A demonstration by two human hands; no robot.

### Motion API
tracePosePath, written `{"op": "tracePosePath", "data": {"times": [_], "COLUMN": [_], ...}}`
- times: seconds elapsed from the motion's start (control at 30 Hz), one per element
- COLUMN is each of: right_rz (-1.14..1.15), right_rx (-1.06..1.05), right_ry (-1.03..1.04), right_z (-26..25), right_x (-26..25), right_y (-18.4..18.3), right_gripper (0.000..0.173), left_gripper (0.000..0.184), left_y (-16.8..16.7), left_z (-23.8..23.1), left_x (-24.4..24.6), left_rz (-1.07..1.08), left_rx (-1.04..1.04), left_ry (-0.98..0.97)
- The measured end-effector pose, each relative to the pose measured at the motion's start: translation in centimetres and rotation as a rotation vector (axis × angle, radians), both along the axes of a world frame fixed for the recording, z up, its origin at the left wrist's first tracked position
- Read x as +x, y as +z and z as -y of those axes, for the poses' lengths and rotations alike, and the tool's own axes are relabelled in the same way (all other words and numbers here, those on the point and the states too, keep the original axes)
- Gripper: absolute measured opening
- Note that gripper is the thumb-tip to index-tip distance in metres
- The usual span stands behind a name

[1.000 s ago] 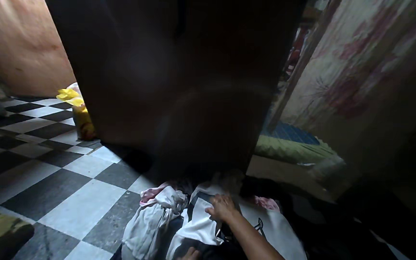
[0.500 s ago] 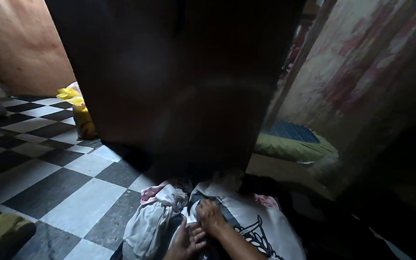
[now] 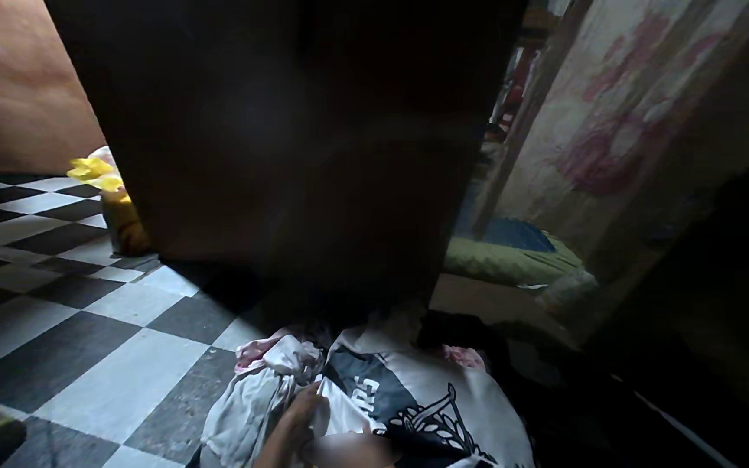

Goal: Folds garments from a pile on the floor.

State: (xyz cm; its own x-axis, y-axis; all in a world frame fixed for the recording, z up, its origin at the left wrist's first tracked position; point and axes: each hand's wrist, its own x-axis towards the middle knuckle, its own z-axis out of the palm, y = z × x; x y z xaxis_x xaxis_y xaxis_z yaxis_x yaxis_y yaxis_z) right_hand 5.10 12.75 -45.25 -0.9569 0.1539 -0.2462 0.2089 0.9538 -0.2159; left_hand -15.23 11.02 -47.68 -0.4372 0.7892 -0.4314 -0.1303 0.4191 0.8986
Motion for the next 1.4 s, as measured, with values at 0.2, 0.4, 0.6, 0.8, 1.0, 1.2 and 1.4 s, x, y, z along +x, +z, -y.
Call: {"op": "tracePosePath", "data": {"times": [0.2, 0.4, 0.6, 0.8, 1.0, 1.2, 1.4], "right_rz": [-0.704, -1.025, -0.655, -0.732, -0.413, 0.174, -0.040], "right_rx": [-0.117, 0.122, -0.501, -0.876, -0.874, -0.445, -0.376], "right_ry": [-0.094, -0.870, -1.344, -1.217, -1.087, -1.101, -1.367], "right_z": [-0.5, -10.0, -20.0, -22.0, -23.9, -22.3, -19.2], "right_x": [3.9, 14.8, 23.4, 23.6, 26.7, 31.0, 34.7], "right_y": [-1.1, 4.3, 2.0, 0.2, 0.7, 2.2, 2.9], "right_gripper": [0.022, 0.031, 0.059, 0.037, 0.040, 0.048, 0.058], "left_gripper": [0.051, 0.042, 0.043, 0.048, 0.040, 0.036, 0.034], "left_y": [-2.3, 3.9, 7.2, 7.0, 8.4, 10.4, 11.7], "left_z": [-0.9, -4.7, -11.4, -15.0, -14.6, -11.9, -10.2], "left_x": [-1.2, -2.0, 0.1, 0.9, -1.3, -3.3, -0.1], "left_rz": [-0.231, -0.511, -0.470, -0.665, -0.580, -0.342, -0.327], "left_rx": [0.010, 0.085, 0.092, -0.256, -0.160, 0.051, 0.117], "left_ry": [0.203, 0.179, -0.066, -0.223, -0.235, 0.072, 0.095]}}
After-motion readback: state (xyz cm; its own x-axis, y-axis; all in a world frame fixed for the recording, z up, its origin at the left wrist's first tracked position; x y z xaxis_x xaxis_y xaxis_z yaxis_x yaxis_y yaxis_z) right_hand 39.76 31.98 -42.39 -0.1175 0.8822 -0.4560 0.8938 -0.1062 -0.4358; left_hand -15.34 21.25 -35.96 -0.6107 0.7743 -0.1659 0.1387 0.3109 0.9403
